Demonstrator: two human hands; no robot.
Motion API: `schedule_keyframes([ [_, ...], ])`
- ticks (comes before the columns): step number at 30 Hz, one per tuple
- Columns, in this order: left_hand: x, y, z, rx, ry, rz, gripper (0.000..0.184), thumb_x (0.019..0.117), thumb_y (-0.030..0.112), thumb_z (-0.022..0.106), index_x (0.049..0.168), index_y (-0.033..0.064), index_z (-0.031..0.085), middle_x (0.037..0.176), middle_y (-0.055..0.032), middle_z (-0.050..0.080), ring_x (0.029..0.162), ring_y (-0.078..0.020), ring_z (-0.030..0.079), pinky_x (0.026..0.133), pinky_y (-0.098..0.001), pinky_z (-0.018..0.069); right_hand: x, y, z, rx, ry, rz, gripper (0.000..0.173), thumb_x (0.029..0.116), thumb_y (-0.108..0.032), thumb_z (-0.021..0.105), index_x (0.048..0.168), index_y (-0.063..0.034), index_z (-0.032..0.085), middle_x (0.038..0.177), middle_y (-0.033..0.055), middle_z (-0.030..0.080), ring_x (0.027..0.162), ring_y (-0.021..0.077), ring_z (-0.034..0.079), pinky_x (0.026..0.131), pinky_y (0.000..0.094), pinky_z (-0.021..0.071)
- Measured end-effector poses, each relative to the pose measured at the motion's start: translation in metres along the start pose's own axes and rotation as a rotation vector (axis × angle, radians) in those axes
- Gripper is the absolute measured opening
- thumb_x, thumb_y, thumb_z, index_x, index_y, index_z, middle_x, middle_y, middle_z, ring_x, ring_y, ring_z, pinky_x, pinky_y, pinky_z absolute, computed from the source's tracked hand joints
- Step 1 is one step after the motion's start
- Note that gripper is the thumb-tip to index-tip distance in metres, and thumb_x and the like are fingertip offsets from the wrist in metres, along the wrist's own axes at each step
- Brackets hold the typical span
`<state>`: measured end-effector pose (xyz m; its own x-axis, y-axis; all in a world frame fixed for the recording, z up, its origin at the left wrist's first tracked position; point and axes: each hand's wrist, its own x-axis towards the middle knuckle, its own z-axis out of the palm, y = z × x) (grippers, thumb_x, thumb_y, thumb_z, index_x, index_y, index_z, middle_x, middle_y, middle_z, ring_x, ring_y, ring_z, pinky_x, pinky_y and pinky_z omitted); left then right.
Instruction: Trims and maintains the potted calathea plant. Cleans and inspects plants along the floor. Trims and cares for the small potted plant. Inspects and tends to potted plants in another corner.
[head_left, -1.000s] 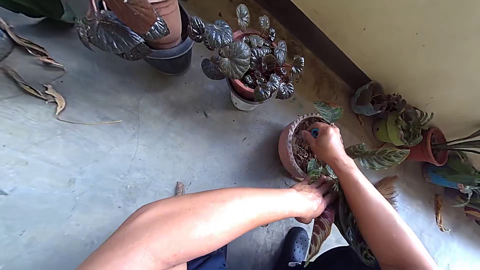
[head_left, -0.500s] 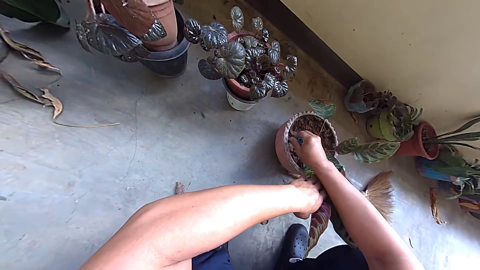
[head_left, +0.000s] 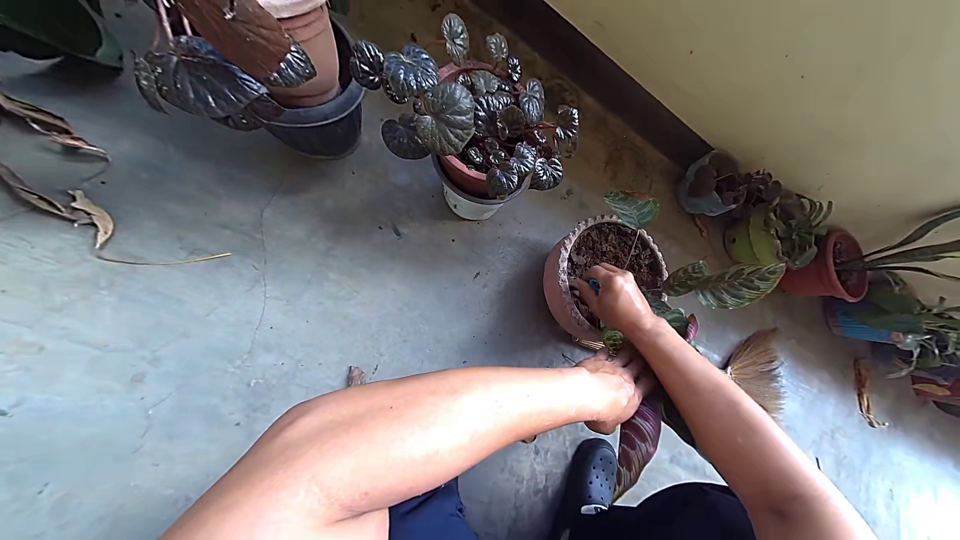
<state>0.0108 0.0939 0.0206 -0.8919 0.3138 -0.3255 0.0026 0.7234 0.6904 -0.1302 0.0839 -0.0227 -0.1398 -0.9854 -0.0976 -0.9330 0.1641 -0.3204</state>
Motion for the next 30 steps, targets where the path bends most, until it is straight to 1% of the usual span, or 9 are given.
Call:
schedule_keyframes([
  [3,-0.004,0.001,0.002,-0.024,0.027,0.003,0.111,0.0789,0.010,0.084,0.166,0.0106,0.015,0.173,-0.0194,0.003,0.159,-0.0413,0.004,0.121,-0.0650,0.0220,-0.003,-0.002,-0.031,-0.009,0.015,0.047,0.021,0.0998,-0.014,0.064,0.100,0.0049,0.073,0.098,0.0217,0.073,0.090,0.0351,0.073,0.084,0.0516,0.0586],
  [5,-0.009,-0.003,0.002,-0.045,0.056,0.000,0.112,0.0787,0.010,0.084,0.166,0.0122,0.015,0.173,-0.0193,0.004,0.159,-0.0411,0.004,0.121,-0.0647,0.0214,-0.007,-0.006,-0.047,-0.031,0.058,0.034,0.020,0.0982,-0.015,0.065,0.095,0.0034,0.073,0.092,0.0191,0.072,0.083,0.0314,0.072,0.078,0.0483,0.0585],
  [10,-0.011,-0.007,0.000,-0.021,-0.020,-0.025,0.092,0.0841,0.012,0.080,0.160,0.0020,0.028,0.165,-0.0280,0.024,0.155,-0.0459,0.019,0.121,-0.0659,0.0215,-0.013,-0.008,0.012,0.000,-0.040,0.058,0.021,0.0993,-0.014,0.064,0.096,0.0056,0.071,0.096,0.0215,0.071,0.087,0.0352,0.072,0.081,0.0508,0.0589],
  [13,-0.012,-0.007,0.000,-0.028,-0.013,-0.024,0.100,0.0826,0.012,0.081,0.163,0.0057,0.022,0.169,-0.0254,0.013,0.157,-0.0448,0.009,0.122,-0.0662,0.0193,-0.004,-0.006,0.002,-0.006,-0.064,0.025,0.021,0.0995,-0.015,0.064,0.098,0.0050,0.072,0.097,0.0215,0.072,0.090,0.0354,0.073,0.083,0.0514,0.0590],
  [16,-0.013,-0.012,0.002,-0.074,0.031,0.000,0.109,0.0806,0.010,0.083,0.166,0.0115,0.016,0.172,-0.0208,0.005,0.159,-0.0428,0.004,0.121,-0.0662,0.0202,-0.016,-0.015,-0.041,-0.017,-0.019,0.003,0.018,0.0980,-0.013,0.066,0.094,0.0036,0.072,0.090,0.0187,0.072,0.081,0.0306,0.071,0.076,0.0480,0.0585],
  [18,-0.012,-0.015,0.001,-0.077,0.031,0.002,0.108,0.0802,0.010,0.083,0.166,0.0119,0.017,0.171,-0.0220,0.011,0.158,-0.0434,0.010,0.120,-0.0664,0.0240,-0.026,-0.017,-0.040,-0.031,-0.040,-0.002,0.016,0.0957,-0.011,0.068,0.090,0.0035,0.072,0.086,0.0180,0.071,0.078,0.0303,0.071,0.073,0.0478,0.0589],
  [21,-0.006,-0.015,-0.001,-0.053,-0.001,0.021,0.095,0.0821,0.009,0.080,0.161,0.0057,0.027,0.165,-0.0263,0.026,0.153,-0.0458,0.024,0.118,-0.0662,0.0268,-0.030,-0.003,-0.003,-0.016,-0.031,-0.008,0.017,0.0960,-0.010,0.066,0.090,0.0046,0.072,0.087,0.0190,0.070,0.077,0.0313,0.071,0.073,0.0470,0.0595],
  [27,0.000,-0.004,0.003,-0.014,-0.081,0.013,0.091,0.0849,0.011,0.078,0.160,0.0040,0.028,0.162,-0.0284,0.030,0.151,-0.0468,0.028,0.117,-0.0665,0.0282,-0.040,0.003,0.017,-0.111,-0.010,-0.083,0.021,0.0992,-0.013,0.060,0.092,0.0045,0.071,0.092,0.0204,0.069,0.076,0.0339,0.072,0.068,0.0484,0.0606],
  [30,-0.006,-0.003,0.010,-0.032,-0.125,0.014,0.091,0.0856,0.012,0.079,0.160,0.0037,0.028,0.160,-0.0278,0.034,0.149,-0.0466,0.033,0.116,-0.0666,0.0291,-0.052,-0.007,0.027,-0.279,0.042,-0.191,0.015,0.0950,-0.005,0.061,0.087,0.0054,0.067,0.088,0.0218,0.067,0.067,0.0357,0.071,0.057,0.0471,0.0597],
])
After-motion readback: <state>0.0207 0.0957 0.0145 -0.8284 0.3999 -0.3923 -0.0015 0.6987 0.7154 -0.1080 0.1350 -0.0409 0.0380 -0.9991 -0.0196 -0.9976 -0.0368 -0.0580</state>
